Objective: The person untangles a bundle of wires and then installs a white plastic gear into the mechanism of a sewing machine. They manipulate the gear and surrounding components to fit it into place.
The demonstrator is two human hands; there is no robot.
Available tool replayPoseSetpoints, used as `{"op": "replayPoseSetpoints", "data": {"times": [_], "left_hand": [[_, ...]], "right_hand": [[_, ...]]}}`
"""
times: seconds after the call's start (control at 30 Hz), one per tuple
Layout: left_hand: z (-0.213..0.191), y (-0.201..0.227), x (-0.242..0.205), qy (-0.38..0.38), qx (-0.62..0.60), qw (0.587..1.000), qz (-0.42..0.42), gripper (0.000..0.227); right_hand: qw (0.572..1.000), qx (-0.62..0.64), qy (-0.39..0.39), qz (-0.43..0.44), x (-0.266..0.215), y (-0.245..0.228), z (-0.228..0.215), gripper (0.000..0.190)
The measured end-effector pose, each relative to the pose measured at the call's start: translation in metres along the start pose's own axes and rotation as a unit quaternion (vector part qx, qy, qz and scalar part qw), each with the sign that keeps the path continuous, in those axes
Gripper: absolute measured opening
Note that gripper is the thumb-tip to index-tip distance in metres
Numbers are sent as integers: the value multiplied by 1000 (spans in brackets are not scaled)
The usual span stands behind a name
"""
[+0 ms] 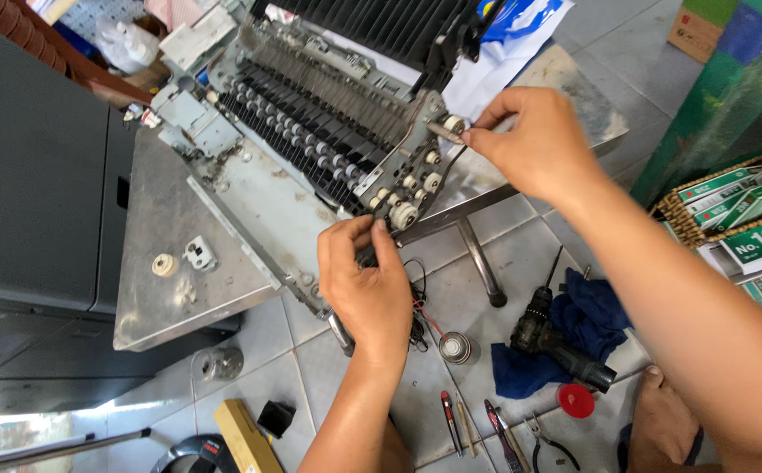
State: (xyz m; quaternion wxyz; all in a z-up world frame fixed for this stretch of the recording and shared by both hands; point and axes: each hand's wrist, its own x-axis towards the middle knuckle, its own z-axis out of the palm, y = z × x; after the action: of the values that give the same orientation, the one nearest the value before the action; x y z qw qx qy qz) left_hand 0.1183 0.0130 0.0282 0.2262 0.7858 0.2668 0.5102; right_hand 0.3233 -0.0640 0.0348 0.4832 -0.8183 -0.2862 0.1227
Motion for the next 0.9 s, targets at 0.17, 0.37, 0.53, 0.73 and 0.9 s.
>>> {"op": "replayPoseSetpoints", "data": {"times": [0.17, 0.37, 0.53, 0.73, 0.9], "left_hand": [[0, -3, -4, 0, -27, 1000, -14, 9], [0, -3, -5, 0, -32, 999, -11, 11], [-1, -4, -8, -10, -37, 999, 19, 14], [-4, -5, -9, -33, -7, 999, 34, 15], [-6, -8, -11, -36, -3, 997, 73, 16]], "right_hand": [[989, -68, -106, -74, -22, -23, -10, 24], [979, 77, -55, -180, -41, -37, 23, 24], [956, 80, -40, -281, -40, -32, 31, 23], [915, 60, 7, -400, -34, -25, 38, 13], [943, 129, -17, -305, -36, -23, 44, 12]]}}
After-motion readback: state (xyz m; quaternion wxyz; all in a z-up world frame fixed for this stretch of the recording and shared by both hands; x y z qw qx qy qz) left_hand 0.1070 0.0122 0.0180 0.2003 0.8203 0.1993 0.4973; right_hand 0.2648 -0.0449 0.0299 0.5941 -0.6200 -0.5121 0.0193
